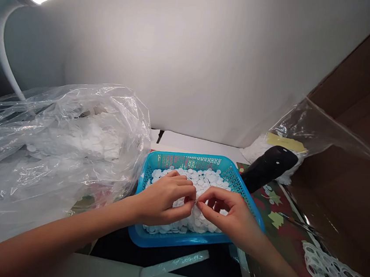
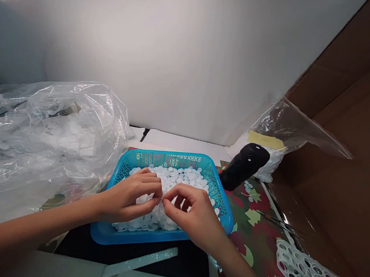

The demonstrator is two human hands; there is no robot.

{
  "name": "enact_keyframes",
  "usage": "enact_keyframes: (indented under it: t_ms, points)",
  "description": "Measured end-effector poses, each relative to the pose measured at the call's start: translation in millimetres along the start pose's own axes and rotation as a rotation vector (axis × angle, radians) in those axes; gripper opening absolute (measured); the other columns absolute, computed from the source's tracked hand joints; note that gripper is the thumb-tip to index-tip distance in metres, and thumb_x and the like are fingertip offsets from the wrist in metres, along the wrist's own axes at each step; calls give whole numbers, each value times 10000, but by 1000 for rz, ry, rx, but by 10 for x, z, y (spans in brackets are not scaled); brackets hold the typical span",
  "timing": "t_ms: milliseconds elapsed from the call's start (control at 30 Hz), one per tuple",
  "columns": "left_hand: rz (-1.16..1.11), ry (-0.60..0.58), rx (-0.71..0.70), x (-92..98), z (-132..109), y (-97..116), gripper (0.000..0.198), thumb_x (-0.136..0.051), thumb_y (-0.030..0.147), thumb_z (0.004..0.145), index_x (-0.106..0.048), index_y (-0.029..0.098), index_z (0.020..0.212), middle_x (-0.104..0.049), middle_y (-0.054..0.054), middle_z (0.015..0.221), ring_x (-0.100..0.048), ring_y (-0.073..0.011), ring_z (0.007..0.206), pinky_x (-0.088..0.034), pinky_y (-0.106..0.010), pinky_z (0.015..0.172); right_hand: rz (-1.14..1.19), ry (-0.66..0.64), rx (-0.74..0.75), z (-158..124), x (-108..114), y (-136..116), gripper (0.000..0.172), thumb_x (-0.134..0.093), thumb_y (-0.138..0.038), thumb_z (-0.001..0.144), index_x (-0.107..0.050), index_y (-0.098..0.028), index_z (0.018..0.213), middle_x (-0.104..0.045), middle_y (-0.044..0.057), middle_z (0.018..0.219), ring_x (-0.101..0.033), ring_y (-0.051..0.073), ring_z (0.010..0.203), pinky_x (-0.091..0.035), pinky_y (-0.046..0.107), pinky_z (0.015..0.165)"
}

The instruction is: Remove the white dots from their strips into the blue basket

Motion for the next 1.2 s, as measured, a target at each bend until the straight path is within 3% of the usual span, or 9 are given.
enact_keyframes:
  t_ms: [300,600,1000,1200]
  points:
    - [-8,-3,-4,-12,7,-8,112,-430,153,825,-501,181,742,-523,18,689,-452,-126,655,-309,-291,711,-43,12,19,-33,10,-64,111,-544,-154,797,-617,-192,723,-586,-27,674,-489,93,574,-393,208,526]
    - [-66,73,84,43,3,-68,122,-429,144,820,-451,178,704,-498,21,688,-436,-120,662,-315,-280,703,-60,64,-3,0,125,-46,103,-556,-172,780,-609,-190,694,-568,-32,635,-487,94,564,-379,209,514]
    - [-338,345,243,227,-50,-238,179,-433,141,818,-459,172,643,-454,33,621,-415,-98,607,-334,-239,590,57,152,-138,87,428,216,121,-585,-288,768,-600,-179,716,-494,-44,543,-445,89,486,-350,214,462]
    - [-498,578,338,355,-187,-460,206,-431,210,837,-471,170,639,-463,29,629,-437,-100,621,-349,-226,581,138,250,-136,122,619,336,120,-601,-291,751,-588,-178,713,-490,-54,514,-446,85,474,-335,210,461]
Point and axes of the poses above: each hand's wrist, its own z-axis towards the middle knuckle, its own x-axis out of the back of the hand, y = z × x, the point moved 7 cm from there along z, towards the middle knuckle
